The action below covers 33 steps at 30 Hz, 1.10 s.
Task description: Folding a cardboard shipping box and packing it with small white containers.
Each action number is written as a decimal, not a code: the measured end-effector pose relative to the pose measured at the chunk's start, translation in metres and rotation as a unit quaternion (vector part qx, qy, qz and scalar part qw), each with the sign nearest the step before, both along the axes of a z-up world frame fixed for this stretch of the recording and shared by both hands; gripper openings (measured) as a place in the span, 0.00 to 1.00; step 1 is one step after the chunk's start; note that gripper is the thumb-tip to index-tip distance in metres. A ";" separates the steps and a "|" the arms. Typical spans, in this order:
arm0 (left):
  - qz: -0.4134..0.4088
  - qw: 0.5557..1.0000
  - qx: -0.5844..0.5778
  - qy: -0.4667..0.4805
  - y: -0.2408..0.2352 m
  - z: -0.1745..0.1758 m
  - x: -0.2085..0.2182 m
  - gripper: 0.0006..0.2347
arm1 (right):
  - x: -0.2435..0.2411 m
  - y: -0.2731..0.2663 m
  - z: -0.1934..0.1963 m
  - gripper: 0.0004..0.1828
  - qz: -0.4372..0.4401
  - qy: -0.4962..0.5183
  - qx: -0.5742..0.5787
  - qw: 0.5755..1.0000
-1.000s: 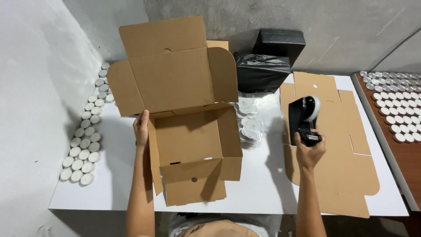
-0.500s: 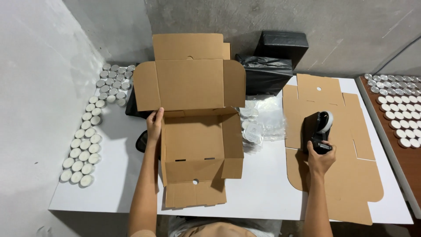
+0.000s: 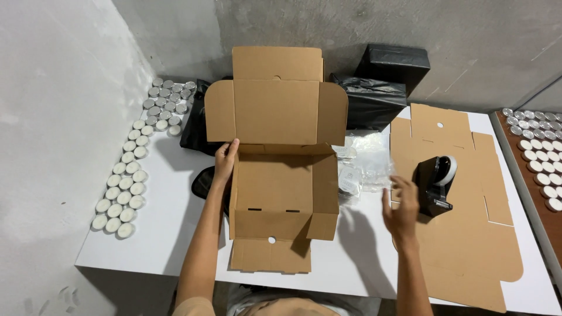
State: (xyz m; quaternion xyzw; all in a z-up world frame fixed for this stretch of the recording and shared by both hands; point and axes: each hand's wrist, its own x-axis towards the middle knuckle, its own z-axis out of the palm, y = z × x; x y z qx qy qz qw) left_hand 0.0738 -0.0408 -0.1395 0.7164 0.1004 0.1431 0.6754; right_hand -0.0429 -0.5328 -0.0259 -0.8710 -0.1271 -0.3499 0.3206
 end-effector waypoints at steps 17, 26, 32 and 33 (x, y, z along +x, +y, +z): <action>-0.013 1.000 -0.011 -0.012 -0.015 -0.025 0.020 0.19 | 0.052 0.165 -0.011 0.37 0.177 0.218 0.351 0.894; -0.039 0.999 -0.015 -0.022 -0.029 -0.029 0.015 0.19 | 0.103 0.150 -0.060 0.10 0.122 0.238 0.351 0.898; -0.058 0.996 0.061 -0.023 -0.043 0.074 -0.038 0.22 | 0.113 0.133 -0.054 0.13 0.081 0.234 0.303 0.920; -0.069 0.994 0.081 -0.027 -0.046 0.116 -0.059 0.24 | 0.112 0.132 -0.051 0.13 0.078 0.235 0.305 0.920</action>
